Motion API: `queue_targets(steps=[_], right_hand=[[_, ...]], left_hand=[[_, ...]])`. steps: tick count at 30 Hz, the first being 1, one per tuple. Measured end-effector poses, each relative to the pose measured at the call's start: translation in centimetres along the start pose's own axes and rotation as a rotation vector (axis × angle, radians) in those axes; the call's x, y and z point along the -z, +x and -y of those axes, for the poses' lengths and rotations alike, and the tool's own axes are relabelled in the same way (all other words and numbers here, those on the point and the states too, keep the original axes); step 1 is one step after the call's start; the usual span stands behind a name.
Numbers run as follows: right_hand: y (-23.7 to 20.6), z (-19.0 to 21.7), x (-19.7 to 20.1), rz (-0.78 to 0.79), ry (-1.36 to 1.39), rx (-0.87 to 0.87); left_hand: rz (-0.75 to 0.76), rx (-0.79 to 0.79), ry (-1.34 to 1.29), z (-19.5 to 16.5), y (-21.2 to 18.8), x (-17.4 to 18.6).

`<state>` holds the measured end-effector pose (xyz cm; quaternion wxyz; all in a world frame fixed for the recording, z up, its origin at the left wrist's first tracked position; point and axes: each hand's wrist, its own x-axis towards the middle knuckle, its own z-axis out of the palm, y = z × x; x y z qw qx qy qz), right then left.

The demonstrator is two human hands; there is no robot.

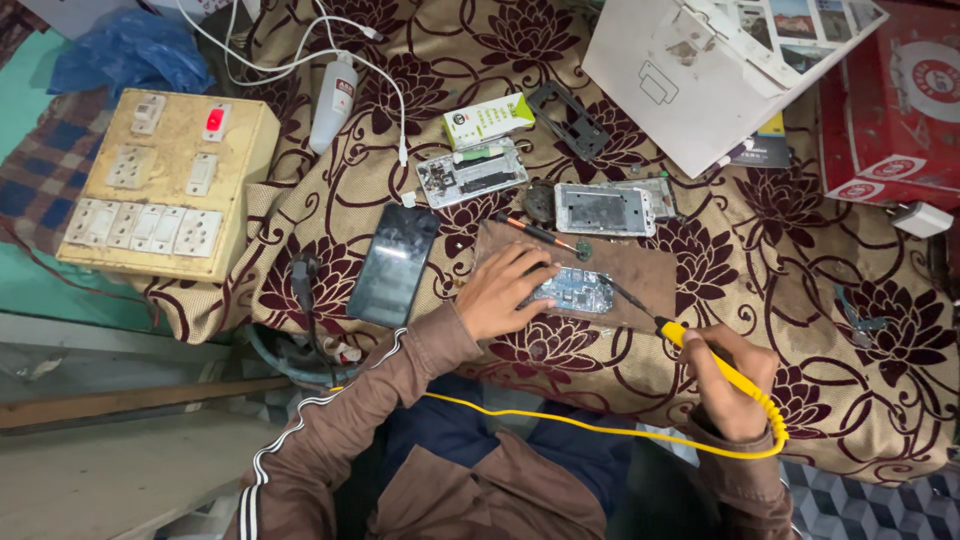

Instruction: The person uses a yellow soldering iron to work on a small circuit board placed on a brown mat. They hold the board steady with their left hand while applying the soldering iron with their right hand. The person occasionally uses a small tool to adjust components on the board.

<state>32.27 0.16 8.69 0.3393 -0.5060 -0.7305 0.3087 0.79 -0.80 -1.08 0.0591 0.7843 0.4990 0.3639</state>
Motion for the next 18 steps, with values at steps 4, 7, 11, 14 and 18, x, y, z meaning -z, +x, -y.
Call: queue_targets(steps=[4, 7, 11, 14, 18], right_hand=[[0.04, 0.22, -0.19, -0.004, -0.032, 0.025], [0.12, 0.33, -0.28, 0.004, -0.018, 0.048], [0.16, 0.45, -0.65, 0.0, -0.013, 0.051], [0.09, 0.63, -0.8, 0.008, -0.01, 0.055], [-0.05, 0.96, -0.34, 0.028, -0.006, 0.066]], left_hand=[[0.025, 0.015, -0.027, -0.01, 0.04, 0.1], [0.022, 0.014, -0.027, -0.04, 0.04, 0.1], [0.021, 0.012, -0.022, 0.01, -0.02, 0.06], [0.031, 0.009, -0.029, 0.06, 0.01, 0.0], [0.031, 0.007, 0.003, 0.02, 0.02, -0.08]])
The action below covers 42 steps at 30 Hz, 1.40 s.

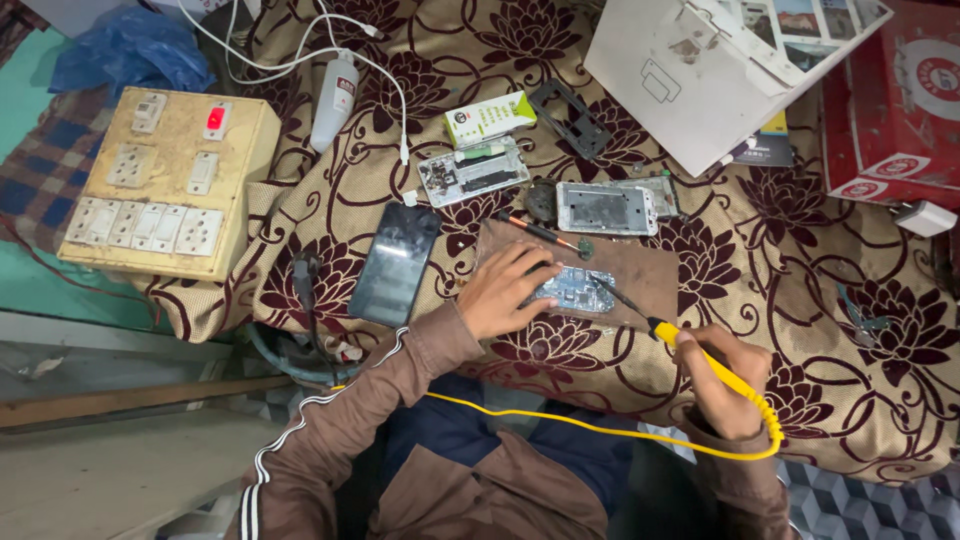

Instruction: The person uses a yellow soldering iron to work on a small circuit board placed on a brown mat. They hold the board steady with their left hand while applying the soldering iron with their right hand. The person occasionally uses a small tool to adjust components on the board.

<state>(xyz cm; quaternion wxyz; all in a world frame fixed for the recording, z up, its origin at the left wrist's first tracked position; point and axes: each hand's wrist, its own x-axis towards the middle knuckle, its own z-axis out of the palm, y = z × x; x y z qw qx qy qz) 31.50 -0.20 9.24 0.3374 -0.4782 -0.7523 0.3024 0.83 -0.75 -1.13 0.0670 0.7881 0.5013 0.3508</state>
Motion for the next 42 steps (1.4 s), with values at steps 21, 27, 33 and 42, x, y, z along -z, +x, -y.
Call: queue_targets(steps=[21, 27, 33, 42], right_hand=[[0.0, 0.1, -0.3, -0.026, -0.124, -0.035], [-0.1, -0.4, -0.1, -0.004, -0.106, 0.0], [-0.3, -0.6, -0.4, -0.014, -0.152, 0.014], [-0.2, -1.0, -0.5, -0.012, -0.13, 0.017]], left_hand=[[-0.022, -0.006, -0.037, -0.2, 0.0, 0.3], [-0.055, -0.021, -0.021, -0.2, -0.1, 0.2], [-0.007, 0.001, -0.018, -0.2, 0.0, 0.2], [-0.002, -0.005, -0.023, -0.1, -0.1, 0.3]])
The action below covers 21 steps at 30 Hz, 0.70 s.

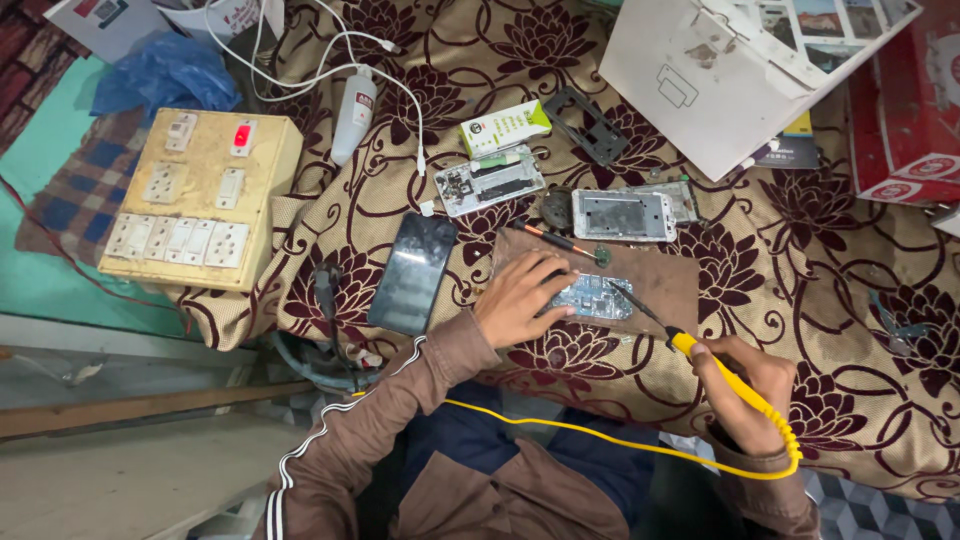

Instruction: The person uses a yellow soldering iron to work on a small circuit board placed on a brown mat. They hold the board steady with their left hand while applying the soldering iron with their right hand. The person occasionally uses a small tool to adjust components on the board.

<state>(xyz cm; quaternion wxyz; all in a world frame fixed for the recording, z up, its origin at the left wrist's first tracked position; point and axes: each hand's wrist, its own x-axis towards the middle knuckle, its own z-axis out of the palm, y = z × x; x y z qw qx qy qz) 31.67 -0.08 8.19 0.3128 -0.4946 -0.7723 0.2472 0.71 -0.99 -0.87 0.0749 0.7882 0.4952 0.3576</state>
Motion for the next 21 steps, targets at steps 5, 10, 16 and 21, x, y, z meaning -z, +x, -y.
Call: queue_targets(steps=[5, 10, 16, 21], right_hand=[[-0.05, 0.0, 0.02, 0.004, -0.013, -0.017], [0.02, 0.34, 0.18, 0.007, -0.003, 0.015], [-0.01, 0.54, 0.17, 0.015, 0.005, -0.005], [0.08, 0.45, 0.11, 0.012, -0.019, -0.019]], left_hand=[[0.001, 0.003, 0.002, -0.12, 0.1, 0.1], [-0.006, -0.007, 0.009, -0.22, 0.12, 0.26], [-0.004, -0.005, 0.005, -0.19, 0.05, 0.26], [-0.012, -0.013, 0.022, -0.13, 0.08, 0.08]])
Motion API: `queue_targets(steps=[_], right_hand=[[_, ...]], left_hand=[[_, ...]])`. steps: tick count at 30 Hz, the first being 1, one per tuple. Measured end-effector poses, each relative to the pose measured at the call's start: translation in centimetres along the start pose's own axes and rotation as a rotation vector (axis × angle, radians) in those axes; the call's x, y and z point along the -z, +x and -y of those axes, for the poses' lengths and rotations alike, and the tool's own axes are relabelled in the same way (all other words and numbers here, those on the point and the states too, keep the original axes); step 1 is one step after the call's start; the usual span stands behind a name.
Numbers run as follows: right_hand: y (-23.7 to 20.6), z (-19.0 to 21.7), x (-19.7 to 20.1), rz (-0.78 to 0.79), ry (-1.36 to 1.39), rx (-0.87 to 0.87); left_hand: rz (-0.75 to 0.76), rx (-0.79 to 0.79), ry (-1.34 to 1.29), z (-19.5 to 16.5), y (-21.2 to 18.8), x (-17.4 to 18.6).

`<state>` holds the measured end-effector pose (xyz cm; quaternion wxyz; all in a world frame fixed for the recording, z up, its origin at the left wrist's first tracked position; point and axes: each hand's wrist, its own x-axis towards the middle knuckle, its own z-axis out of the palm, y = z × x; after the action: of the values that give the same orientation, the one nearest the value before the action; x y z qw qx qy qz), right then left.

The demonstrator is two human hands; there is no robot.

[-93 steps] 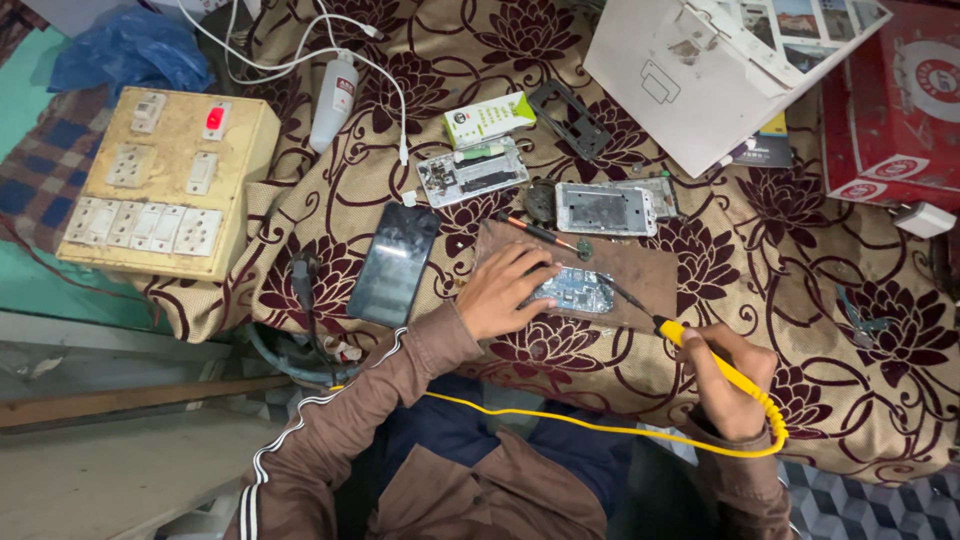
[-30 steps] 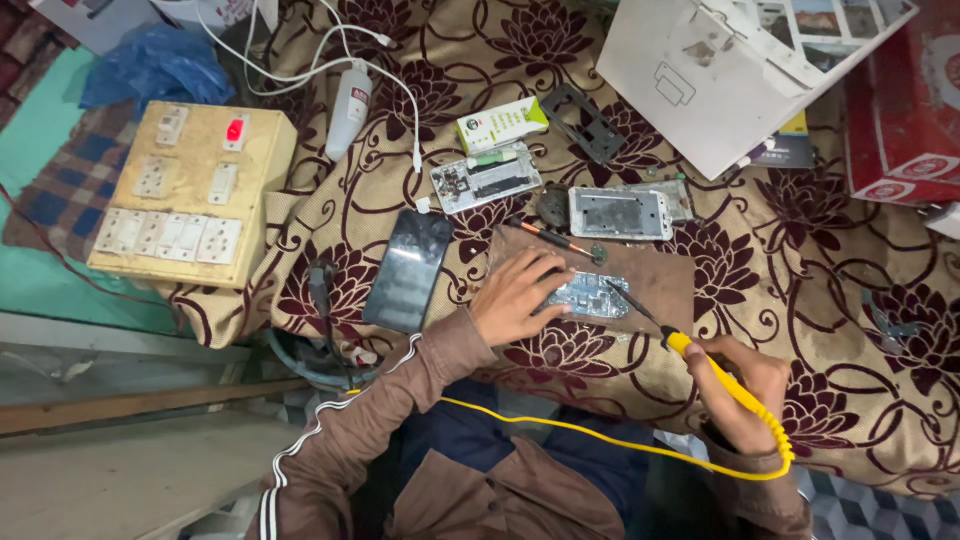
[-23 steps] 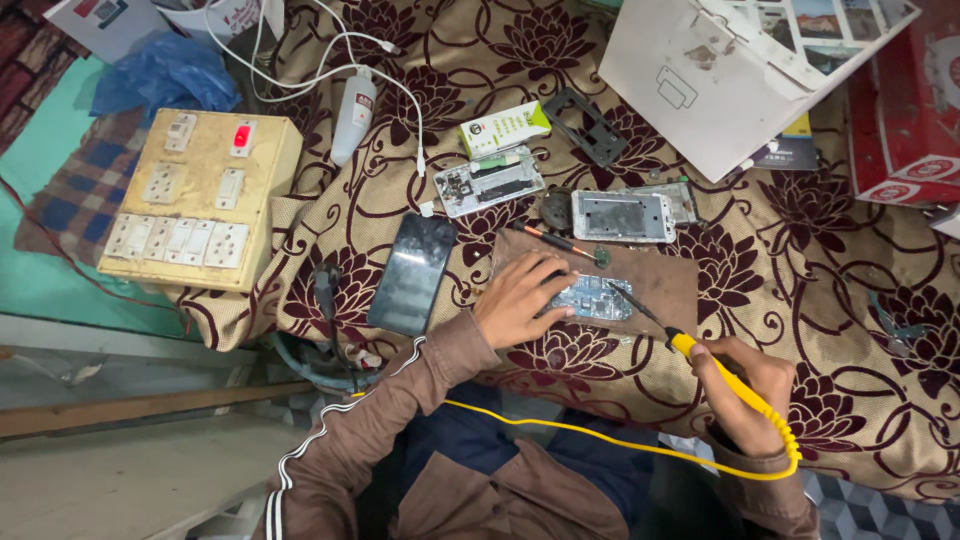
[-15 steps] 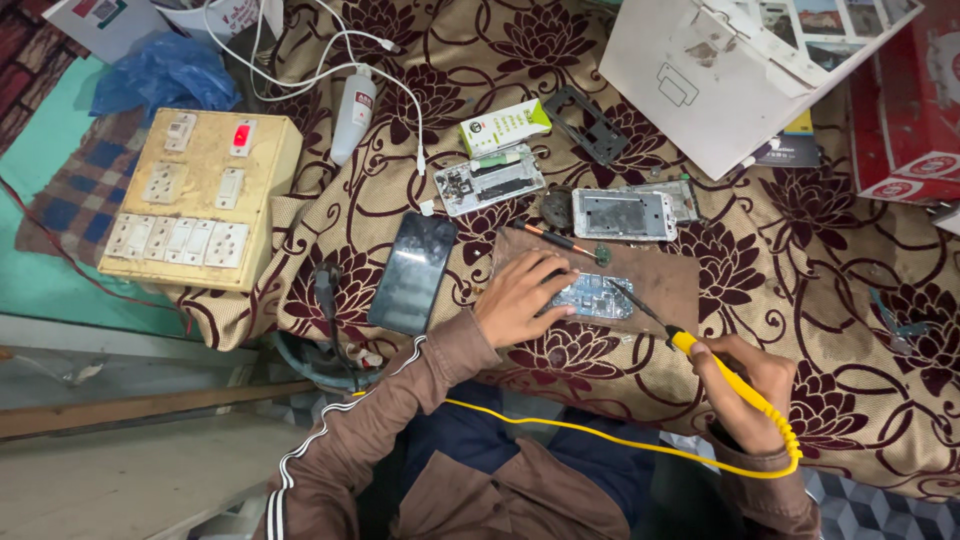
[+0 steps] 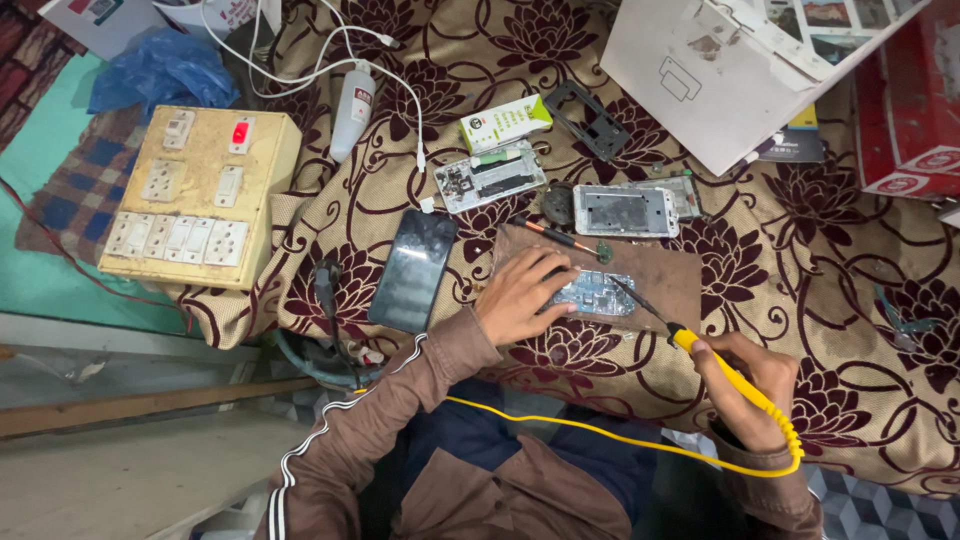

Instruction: The person uses a yellow soldering iron to work on a small circuit board placed on a brown mat. They hold the board steady with their left hand while applying the soldering iron with their right hand. The person occasionally uses a small tool to adjust components on the board.

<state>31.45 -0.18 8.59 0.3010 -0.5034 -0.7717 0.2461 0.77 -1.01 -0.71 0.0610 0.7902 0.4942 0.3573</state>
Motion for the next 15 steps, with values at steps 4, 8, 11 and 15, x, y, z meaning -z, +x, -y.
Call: queue_targets(steps=[4, 8, 11, 15], right_hand=[[0.0, -0.05, 0.03, 0.002, 0.0, 0.027], [-0.07, -0.03, 0.02, 0.006, 0.019, 0.001], [-0.04, -0.05, -0.03, -0.001, 0.007, 0.028], [-0.03, -0.14, 0.06, -0.002, 0.013, 0.055]], left_hand=[[0.003, 0.006, -0.002, -0.07, -0.03, 0.07], [0.012, 0.013, -0.023, -0.21, 0.0, 0.42], [0.005, 0.011, -0.017, -0.38, 0.1, 0.66], [-0.001, 0.013, -0.032, -0.51, 0.17, 0.87]])
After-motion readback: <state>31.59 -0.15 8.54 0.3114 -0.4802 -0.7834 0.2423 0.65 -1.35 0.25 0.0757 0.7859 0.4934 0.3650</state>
